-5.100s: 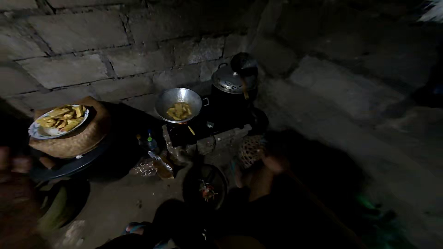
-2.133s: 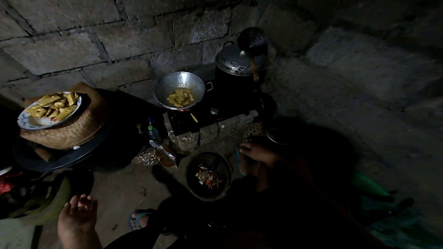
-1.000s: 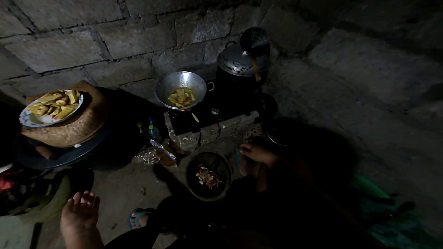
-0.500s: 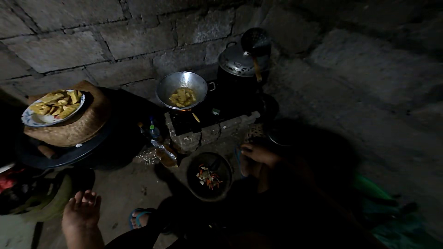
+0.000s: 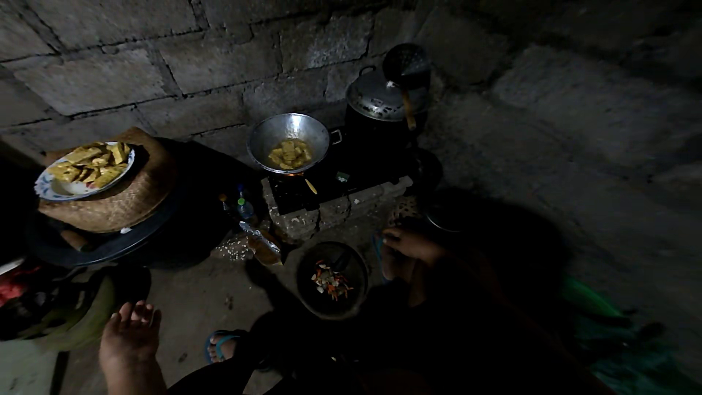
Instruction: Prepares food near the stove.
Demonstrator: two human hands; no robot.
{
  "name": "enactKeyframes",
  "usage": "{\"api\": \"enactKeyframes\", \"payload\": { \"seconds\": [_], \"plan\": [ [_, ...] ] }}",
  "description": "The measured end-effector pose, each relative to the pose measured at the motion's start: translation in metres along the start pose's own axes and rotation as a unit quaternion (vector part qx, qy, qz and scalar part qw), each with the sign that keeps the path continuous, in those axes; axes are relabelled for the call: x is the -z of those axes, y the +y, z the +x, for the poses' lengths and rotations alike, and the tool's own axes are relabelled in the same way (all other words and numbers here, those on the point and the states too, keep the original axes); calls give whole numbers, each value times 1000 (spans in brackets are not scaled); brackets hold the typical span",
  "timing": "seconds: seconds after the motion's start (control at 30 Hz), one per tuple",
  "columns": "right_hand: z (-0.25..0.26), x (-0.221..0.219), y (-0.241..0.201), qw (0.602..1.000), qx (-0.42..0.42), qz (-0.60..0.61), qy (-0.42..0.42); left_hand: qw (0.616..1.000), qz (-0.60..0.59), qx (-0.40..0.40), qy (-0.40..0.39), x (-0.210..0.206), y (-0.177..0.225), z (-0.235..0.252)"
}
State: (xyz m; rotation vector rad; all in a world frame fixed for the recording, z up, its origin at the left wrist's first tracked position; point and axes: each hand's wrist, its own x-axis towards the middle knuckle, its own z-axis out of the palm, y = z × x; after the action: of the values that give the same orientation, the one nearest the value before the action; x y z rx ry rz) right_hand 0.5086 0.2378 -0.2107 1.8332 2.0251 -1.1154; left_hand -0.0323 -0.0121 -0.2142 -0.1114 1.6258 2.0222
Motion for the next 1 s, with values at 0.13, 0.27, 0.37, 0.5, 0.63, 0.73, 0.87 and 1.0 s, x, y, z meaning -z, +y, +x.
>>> {"api": "enactKeyframes", "payload": {
  "seconds": [0.13, 0.27, 0.37, 0.5, 0.63, 0.73, 0.87, 1.0],
  "plan": [
    [2, -1, 2, 1000, 7, 5, -1, 1000, -4, 0, -3, 1, 0, -1],
    [3, 0, 4, 1000, 14, 11, -1, 1000, -9, -2, -3, 0, -1, 0],
    [4, -1, 4, 1000, 12, 7, 2, 1000, 1, -2, 4, -2, 1, -4],
    [2, -1, 3, 1000, 9, 9, 0, 1000, 3, 0, 3, -1, -1, -2],
    [2, -1, 3, 1000, 5, 11, 0, 1000, -3, 2, -1, -1, -1, 0],
    [1, -1, 3, 1000, 2, 13, 1, 1000, 0, 4, -7, -1, -1, 1],
    [2, -1, 4, 1000, 8, 14, -2, 1000, 0, 1, -15, -2, -2, 0],
    [1, -1, 2, 1000, 8, 14, -5, 1000, 6, 4, -13, -2, -2, 0]
  ]
}}
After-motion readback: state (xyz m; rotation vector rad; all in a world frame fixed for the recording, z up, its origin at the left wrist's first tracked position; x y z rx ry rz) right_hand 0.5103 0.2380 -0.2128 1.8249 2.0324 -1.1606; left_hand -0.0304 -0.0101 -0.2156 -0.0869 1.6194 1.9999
